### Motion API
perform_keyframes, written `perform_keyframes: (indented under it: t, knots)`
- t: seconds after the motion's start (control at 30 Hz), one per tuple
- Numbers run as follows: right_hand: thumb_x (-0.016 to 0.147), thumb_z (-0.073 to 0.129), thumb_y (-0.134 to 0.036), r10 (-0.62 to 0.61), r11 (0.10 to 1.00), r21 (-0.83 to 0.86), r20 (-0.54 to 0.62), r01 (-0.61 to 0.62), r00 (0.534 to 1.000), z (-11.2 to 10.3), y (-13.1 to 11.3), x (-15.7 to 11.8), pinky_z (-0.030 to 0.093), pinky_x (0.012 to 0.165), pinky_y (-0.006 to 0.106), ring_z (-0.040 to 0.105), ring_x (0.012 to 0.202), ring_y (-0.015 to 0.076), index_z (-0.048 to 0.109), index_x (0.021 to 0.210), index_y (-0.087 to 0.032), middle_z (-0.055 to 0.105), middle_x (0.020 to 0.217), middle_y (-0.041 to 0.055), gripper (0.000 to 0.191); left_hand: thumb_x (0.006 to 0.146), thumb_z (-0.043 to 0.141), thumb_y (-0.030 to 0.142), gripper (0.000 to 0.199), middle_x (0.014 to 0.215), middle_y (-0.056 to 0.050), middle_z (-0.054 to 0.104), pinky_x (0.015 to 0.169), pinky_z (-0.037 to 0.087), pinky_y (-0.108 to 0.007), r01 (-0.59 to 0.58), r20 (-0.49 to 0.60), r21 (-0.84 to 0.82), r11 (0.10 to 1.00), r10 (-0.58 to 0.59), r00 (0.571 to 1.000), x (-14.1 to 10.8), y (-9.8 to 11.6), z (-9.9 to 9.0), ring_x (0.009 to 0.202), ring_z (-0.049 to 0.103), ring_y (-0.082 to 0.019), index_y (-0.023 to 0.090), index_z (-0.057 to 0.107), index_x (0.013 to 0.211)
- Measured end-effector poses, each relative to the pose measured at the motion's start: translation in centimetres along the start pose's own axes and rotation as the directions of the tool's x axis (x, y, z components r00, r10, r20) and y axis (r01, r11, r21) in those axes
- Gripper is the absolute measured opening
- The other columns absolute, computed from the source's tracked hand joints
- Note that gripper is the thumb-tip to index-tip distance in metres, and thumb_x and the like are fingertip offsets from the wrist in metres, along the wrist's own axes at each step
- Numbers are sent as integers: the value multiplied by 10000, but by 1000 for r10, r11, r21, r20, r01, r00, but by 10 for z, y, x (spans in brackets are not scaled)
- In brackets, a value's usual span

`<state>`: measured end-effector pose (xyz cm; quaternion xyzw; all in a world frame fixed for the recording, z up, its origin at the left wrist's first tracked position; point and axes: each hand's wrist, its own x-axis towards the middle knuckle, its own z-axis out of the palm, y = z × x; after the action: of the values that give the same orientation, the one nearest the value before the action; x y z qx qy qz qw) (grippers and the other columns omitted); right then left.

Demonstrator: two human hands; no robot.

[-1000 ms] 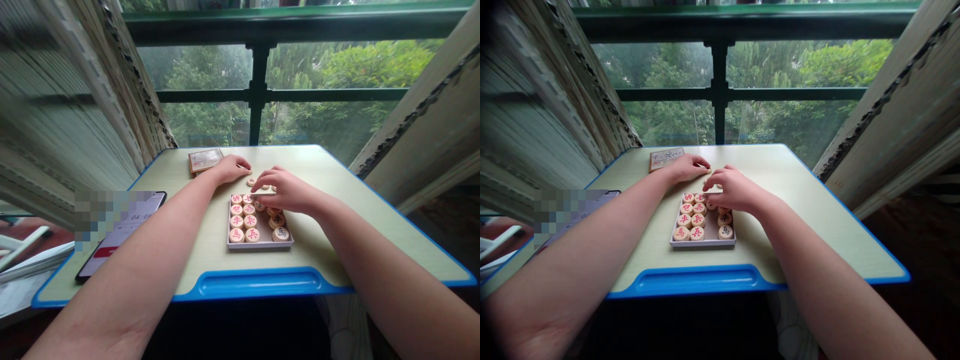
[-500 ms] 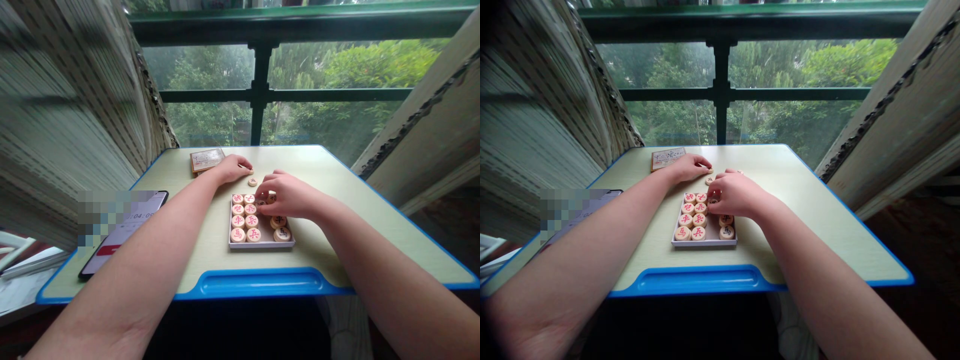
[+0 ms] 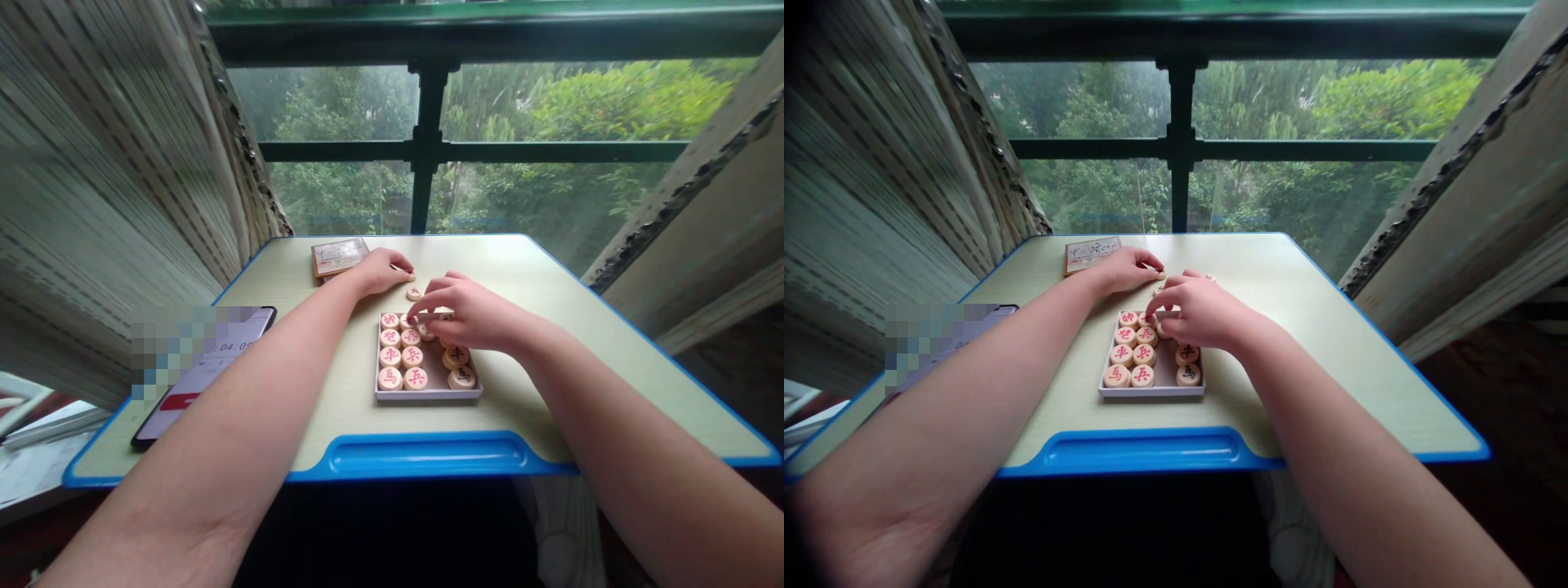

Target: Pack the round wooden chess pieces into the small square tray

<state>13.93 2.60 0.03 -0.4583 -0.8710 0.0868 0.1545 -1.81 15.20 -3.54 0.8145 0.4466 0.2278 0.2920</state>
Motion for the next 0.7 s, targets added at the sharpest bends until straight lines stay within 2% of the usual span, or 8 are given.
perform_keyframes:
  t: [0.13,0.27,0.47,0.7]
  knots:
    - [699,591,-169,5,1000,-31,-9,-5,1000,-4,-2,-1,383,768,308,511,773,180,723,833,-201,627,804,50,191,697,644,280,262,895,-43,707,769,464,-243,14,-3,-3,1000,-14,1000,-1,1,0,780,618,-150,157,702,920]
    - [684,637,-255,20,997,-81,42,-16,999,-5,-4,-2,380,760,307,512,715,167,717,734,-192,623,742,41,113,680,673,291,249,869,-34,707,765,462,-239,30,-12,-6,1000,-30,999,-1,2,0,769,615,-149,172,708,896]
    - [677,639,-277,23,994,-109,47,-17,999,-1,0,-1,387,735,299,512,712,170,726,758,-197,641,743,44,143,670,688,315,262,872,-38,706,769,464,-247,27,-13,-21,999,-28,1000,0,0,0,769,613,-153,175,710,890]
    - [659,623,-206,5,996,-89,42,-2,999,1,3,0,397,707,280,509,685,160,736,796,-205,656,736,34,177,624,725,370,322,886,-53,705,804,455,-272,10,-19,-67,998,-12,1000,2,-4,2,787,614,-164,169,716,875]
